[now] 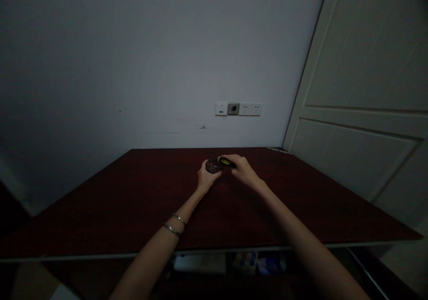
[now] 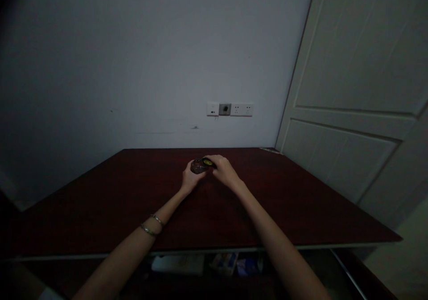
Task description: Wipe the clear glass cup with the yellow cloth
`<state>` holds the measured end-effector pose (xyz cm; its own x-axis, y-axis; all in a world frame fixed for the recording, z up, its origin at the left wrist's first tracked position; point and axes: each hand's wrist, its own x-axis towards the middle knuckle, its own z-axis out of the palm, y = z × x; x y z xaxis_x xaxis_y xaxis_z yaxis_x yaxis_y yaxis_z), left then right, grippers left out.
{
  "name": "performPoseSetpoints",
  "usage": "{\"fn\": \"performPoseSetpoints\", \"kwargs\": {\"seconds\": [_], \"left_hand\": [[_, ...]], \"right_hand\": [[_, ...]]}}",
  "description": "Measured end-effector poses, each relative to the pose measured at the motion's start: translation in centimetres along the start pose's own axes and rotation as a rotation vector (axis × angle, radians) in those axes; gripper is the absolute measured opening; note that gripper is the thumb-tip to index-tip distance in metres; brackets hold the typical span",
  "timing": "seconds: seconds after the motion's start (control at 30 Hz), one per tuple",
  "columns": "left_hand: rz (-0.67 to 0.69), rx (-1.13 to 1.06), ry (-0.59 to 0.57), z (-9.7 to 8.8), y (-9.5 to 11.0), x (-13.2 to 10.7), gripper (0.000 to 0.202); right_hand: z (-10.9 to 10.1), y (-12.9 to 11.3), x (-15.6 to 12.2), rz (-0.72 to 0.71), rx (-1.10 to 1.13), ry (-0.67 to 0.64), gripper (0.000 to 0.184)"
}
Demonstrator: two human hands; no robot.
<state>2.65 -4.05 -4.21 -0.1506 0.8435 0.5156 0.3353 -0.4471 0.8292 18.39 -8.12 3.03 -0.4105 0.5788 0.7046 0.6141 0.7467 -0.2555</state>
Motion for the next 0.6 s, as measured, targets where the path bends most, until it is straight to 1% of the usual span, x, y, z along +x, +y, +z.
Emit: {"fn": "performPoseSetpoints", "kwargs": {"seconds": [0.07, 0.2, 0.3, 0.37, 0.43, 0.5, 0.6], "left_hand": [[0.028, -0.016, -0.023, 0.1, -0.3, 0.0, 0.068], [0.152, -0.114, -0.063, 0.1, -1.6, 0.1, 0.066], [0.209, -0.127, -0.066, 0.1, -2.0, 0.1, 0.069], [0.197, -0.099, -0.09, 0.1, -1.7, 0.0, 0.073], [0.156, -0.065, -0.116, 0.2, -1.1, -0.1, 0.075], [0.113, -0.028, -0.129, 0.3, -0.5, -0.3, 0.075], [0.067, 0.012, -0.111, 0.3, 0.0, -0.5, 0.074]], "right_hand": [[0.5, -0.6, 0.6, -0.033, 0.035, -0.019, 0.061], [1.8, -2.3, 1.0, -0.173, 0.103, -0.176, 0.062], [1.9, -2.8, 0.7, -0.229, 0.116, -0.254, 0.066], [1.5, -2.5, 0.4, -0.215, 0.13, -0.262, 0.069], [0.8, -1.8, 0.2, -0.178, 0.145, -0.257, 0.069], [0.2, -0.9, 0.1, -0.13, 0.152, -0.24, 0.066], [-0.5, 0.5, -0.2, -0.077, 0.146, -0.216, 0.061]]}}
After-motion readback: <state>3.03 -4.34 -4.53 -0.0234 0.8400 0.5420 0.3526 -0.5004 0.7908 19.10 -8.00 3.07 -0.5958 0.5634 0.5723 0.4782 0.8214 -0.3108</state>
